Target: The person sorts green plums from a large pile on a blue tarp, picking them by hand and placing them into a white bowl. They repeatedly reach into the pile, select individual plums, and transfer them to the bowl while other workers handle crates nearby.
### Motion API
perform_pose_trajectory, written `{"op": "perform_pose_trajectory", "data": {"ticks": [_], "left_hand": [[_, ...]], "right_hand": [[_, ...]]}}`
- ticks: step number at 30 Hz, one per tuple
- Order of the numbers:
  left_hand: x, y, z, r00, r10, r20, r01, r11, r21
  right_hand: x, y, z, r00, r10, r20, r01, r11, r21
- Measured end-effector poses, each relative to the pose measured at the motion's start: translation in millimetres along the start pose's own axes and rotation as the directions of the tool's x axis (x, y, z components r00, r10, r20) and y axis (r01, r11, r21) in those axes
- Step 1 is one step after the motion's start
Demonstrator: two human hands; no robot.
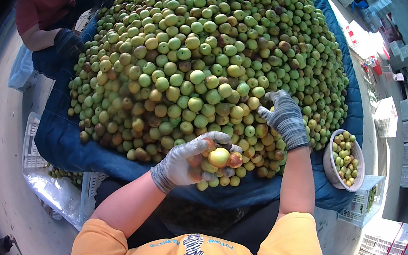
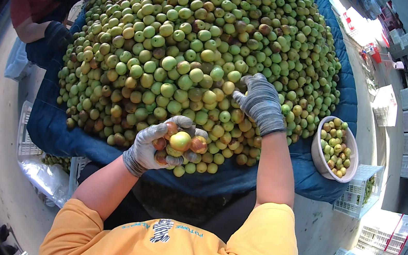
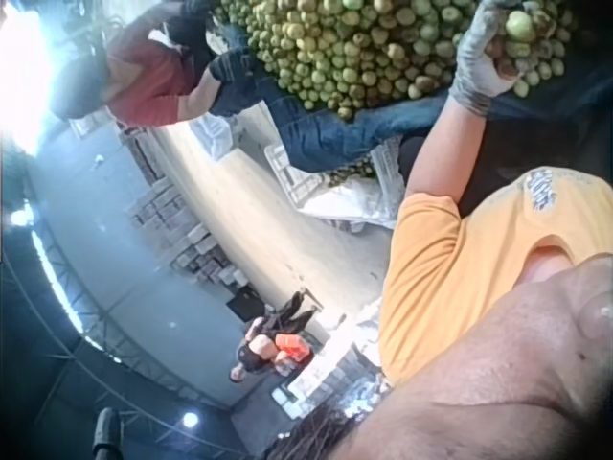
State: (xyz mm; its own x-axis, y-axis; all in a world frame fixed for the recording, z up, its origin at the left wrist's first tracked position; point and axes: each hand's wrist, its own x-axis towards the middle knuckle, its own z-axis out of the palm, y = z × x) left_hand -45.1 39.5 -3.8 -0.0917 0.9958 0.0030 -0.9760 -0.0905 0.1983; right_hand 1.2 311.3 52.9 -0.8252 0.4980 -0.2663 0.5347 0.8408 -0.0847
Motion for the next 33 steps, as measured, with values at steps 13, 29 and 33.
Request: {"op": "perform_pose_trajectory", "data": {"ticks": [13, 29, 33], "left_hand": [[6.8, -4.1, 1.6, 0.999, 0.005, 0.039, -0.004, 1.0, -0.026], [16.6, -2.3, -3.7, 0.998, 0.007, 0.055, -0.006, 1.0, -0.008], [9.3, -0.6, 6.3, 1.0, -0.004, 0.004, 0.004, 1.0, 0.02]], "right_hand": [[23.3, 47.5, 32.4, 0.974, -0.186, -0.127, 0.219, 0.649, 0.729], [144.7, 88.1, -27.4, 0.985, 0.157, -0.071, -0.094, 0.837, 0.539], [141.4, 87.4, -24.4, 0.985, 0.078, -0.152, -0.004, 0.899, 0.438]]}}
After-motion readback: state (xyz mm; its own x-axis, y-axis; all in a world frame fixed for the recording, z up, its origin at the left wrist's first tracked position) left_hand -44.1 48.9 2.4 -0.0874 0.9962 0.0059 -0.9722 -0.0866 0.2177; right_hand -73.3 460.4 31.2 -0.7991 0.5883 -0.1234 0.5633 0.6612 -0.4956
